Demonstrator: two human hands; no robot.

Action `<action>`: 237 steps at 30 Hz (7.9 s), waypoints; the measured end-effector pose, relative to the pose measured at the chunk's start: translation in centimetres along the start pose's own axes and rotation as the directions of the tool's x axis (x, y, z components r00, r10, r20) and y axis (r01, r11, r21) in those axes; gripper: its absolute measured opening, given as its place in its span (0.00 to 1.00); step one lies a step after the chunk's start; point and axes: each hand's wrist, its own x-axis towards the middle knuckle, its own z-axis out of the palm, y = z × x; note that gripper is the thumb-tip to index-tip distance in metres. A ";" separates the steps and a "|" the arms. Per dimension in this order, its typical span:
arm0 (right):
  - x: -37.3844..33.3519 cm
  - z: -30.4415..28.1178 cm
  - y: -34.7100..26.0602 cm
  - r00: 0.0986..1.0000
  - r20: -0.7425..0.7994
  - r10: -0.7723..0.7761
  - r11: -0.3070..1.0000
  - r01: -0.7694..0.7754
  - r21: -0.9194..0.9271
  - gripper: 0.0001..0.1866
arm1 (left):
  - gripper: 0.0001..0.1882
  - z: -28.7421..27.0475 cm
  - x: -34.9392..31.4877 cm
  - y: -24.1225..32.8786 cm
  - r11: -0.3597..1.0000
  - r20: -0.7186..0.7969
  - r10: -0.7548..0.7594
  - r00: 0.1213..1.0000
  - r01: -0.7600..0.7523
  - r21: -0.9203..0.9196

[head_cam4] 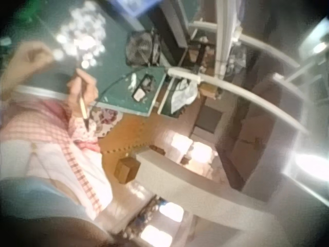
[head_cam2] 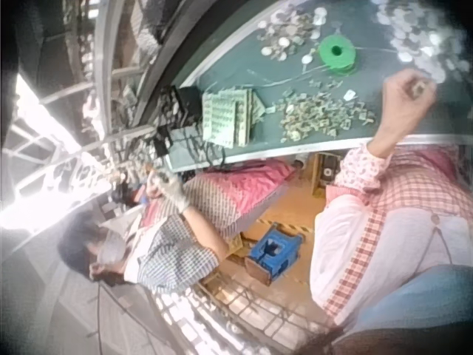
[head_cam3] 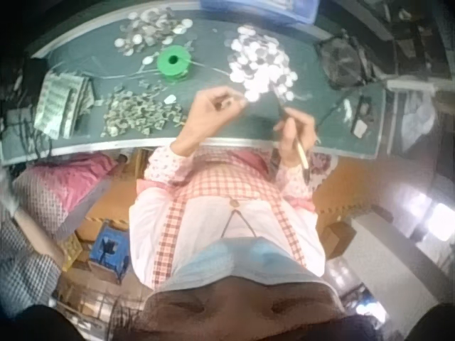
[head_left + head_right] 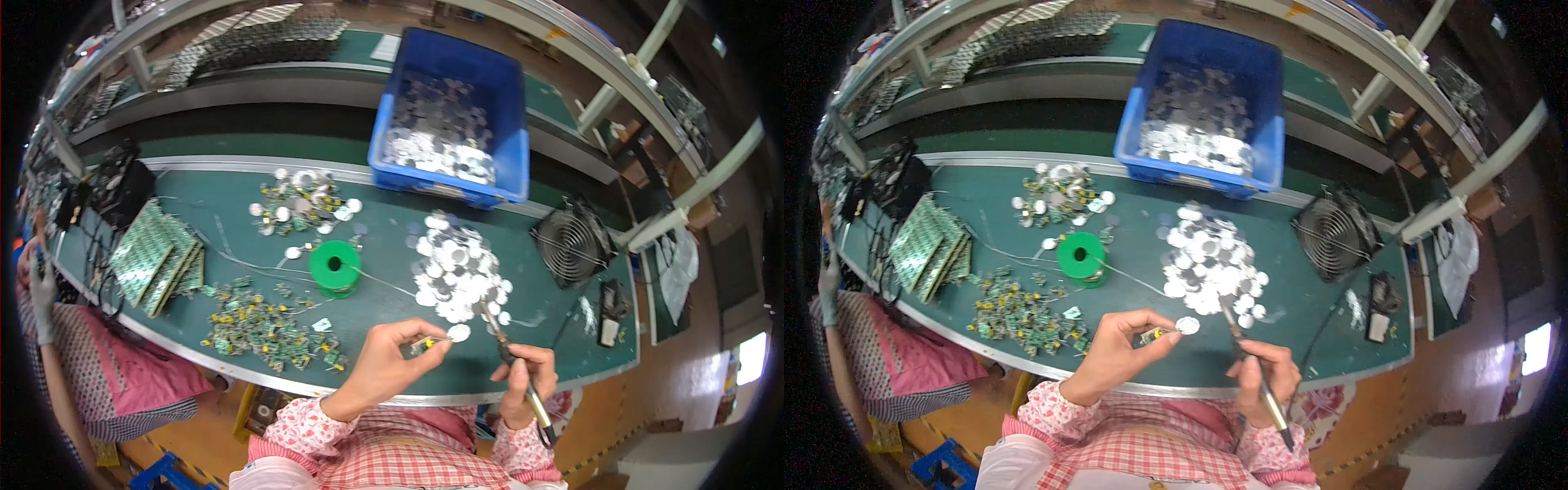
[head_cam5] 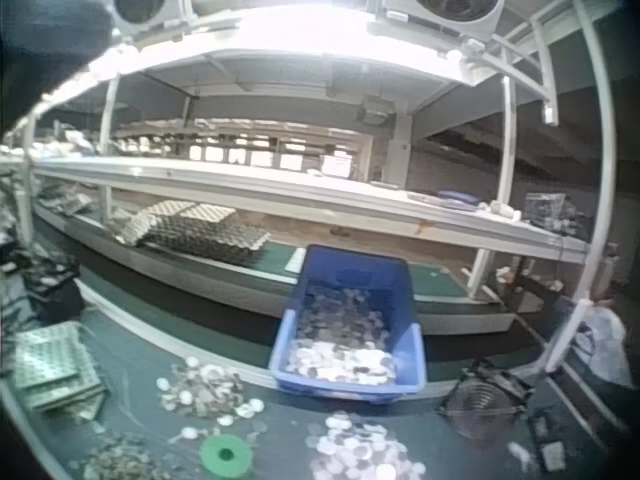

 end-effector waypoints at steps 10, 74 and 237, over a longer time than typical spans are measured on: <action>-0.5 -0.2 1.6 0.994 0.051 0.096 0.995 -0.094 -0.038 0.19 | 0.18 -10.4 4.0 6.2 0.235 -0.127 0.734 0.668 -0.074 0.969; -2.7 3.1 5.7 0.967 -0.034 0.254 0.938 -0.238 0.250 0.13 | 0.13 5.4 -3.0 -4.3 0.895 -0.128 0.258 0.958 -0.187 0.405; 1.9 1.5 1.4 0.970 0.238 0.053 0.997 -0.063 0.033 0.12 | 0.09 0.0 1.7 -0.6 0.952 0.326 -0.305 0.895 0.298 0.074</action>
